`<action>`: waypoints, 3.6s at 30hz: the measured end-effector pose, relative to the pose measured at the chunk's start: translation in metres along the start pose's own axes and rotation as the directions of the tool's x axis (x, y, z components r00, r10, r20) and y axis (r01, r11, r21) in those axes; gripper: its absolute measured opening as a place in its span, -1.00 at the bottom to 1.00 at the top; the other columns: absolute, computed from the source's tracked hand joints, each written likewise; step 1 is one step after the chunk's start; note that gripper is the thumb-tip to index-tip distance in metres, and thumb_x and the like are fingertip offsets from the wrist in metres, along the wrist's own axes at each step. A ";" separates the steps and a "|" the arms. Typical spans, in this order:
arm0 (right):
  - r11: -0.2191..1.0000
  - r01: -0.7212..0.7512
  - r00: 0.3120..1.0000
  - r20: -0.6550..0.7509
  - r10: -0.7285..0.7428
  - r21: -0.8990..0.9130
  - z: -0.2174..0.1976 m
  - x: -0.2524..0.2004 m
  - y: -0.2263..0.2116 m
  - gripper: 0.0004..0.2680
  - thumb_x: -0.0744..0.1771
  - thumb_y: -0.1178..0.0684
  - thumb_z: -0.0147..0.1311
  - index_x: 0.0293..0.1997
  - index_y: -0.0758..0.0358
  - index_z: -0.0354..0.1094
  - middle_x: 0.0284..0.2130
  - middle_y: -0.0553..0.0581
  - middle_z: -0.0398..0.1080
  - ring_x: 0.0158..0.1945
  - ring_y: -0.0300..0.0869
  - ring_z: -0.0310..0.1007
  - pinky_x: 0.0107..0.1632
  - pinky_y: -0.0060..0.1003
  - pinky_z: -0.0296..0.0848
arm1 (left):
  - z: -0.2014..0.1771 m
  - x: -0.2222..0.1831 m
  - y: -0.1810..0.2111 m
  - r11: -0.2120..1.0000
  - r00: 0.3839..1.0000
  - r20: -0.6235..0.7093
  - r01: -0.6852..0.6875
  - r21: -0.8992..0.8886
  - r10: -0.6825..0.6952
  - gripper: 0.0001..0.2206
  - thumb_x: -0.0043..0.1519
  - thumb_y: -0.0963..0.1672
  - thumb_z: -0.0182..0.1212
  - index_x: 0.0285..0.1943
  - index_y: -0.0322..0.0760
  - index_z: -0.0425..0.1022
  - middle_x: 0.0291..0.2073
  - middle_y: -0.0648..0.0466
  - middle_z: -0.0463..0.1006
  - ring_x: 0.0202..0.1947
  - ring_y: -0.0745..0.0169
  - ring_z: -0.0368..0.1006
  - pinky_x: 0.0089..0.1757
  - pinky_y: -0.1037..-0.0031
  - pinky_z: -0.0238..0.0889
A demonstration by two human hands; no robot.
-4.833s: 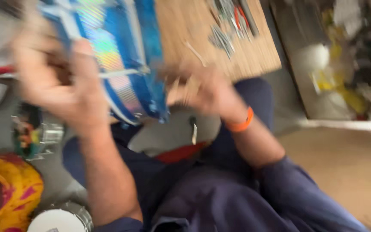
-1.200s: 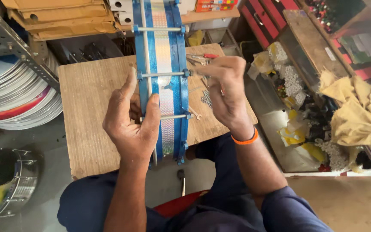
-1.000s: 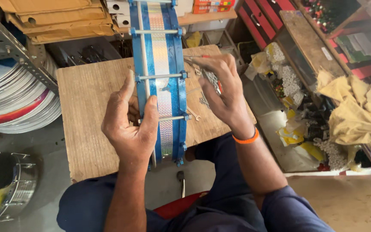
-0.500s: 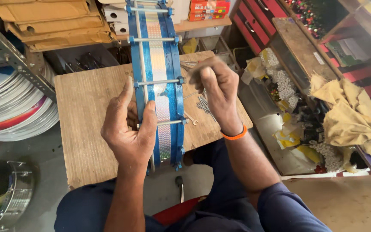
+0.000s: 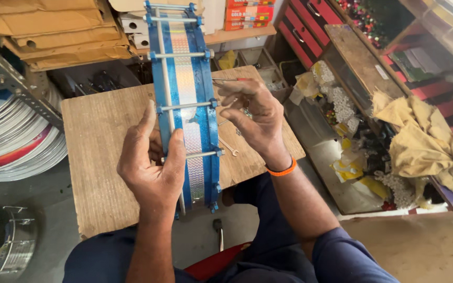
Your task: The person inserts metal tension rods through the rim of a blue drum and threads nuts onto them by hand while sitting on the floor.
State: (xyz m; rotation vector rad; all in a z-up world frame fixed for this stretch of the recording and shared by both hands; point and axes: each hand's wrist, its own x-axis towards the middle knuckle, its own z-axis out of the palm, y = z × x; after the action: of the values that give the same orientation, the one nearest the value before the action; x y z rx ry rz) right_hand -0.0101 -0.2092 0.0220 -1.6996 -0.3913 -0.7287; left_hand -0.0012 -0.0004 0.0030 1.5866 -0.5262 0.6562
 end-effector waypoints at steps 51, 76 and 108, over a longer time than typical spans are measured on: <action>0.951 -0.295 0.955 -0.061 0.290 -0.092 -0.058 -0.056 0.030 -0.88 0.36 0.38 0.20 -0.19 0.36 0.34 -0.32 0.05 0.45 -0.34 -0.35 0.43 -0.24 -0.43 0.50 | -0.051 -0.015 -0.030 0.894 0.960 0.210 0.252 -0.370 -0.184 -0.58 0.51 0.00 0.23 0.37 -0.43 0.47 -0.30 0.17 0.45 -0.36 0.53 0.30 -0.30 0.66 0.21; 0.867 0.286 0.901 0.422 -0.099 -0.407 0.005 -0.165 0.049 -0.66 0.33 -0.02 0.25 0.10 0.36 0.26 -0.05 0.34 0.36 -0.03 0.20 0.41 0.01 -0.02 0.44 | 0.004 0.040 -0.016 0.967 0.936 0.264 0.253 -0.039 -0.234 -0.63 0.33 -0.05 0.37 -0.39 -0.38 0.37 -0.51 0.21 0.34 -0.43 0.46 0.23 -0.28 0.53 0.15; 0.896 0.148 0.941 0.338 0.003 -0.418 0.007 -0.139 0.083 -0.69 0.29 0.07 0.31 -0.03 0.38 0.21 -0.31 0.31 0.28 -0.22 0.22 0.30 -0.19 0.02 0.33 | 0.013 0.034 -0.018 0.976 0.871 0.443 0.171 0.132 -0.213 -0.64 0.41 0.03 0.19 -0.12 -0.41 0.57 -0.58 0.16 0.39 -0.52 0.50 0.26 -0.43 0.52 0.16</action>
State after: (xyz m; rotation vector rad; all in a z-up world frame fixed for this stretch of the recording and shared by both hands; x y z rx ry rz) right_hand -0.0617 -0.2064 -0.1313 -2.2613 -0.5586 -0.6127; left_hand 0.0370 -0.0094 0.0119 1.8607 -0.6770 0.1492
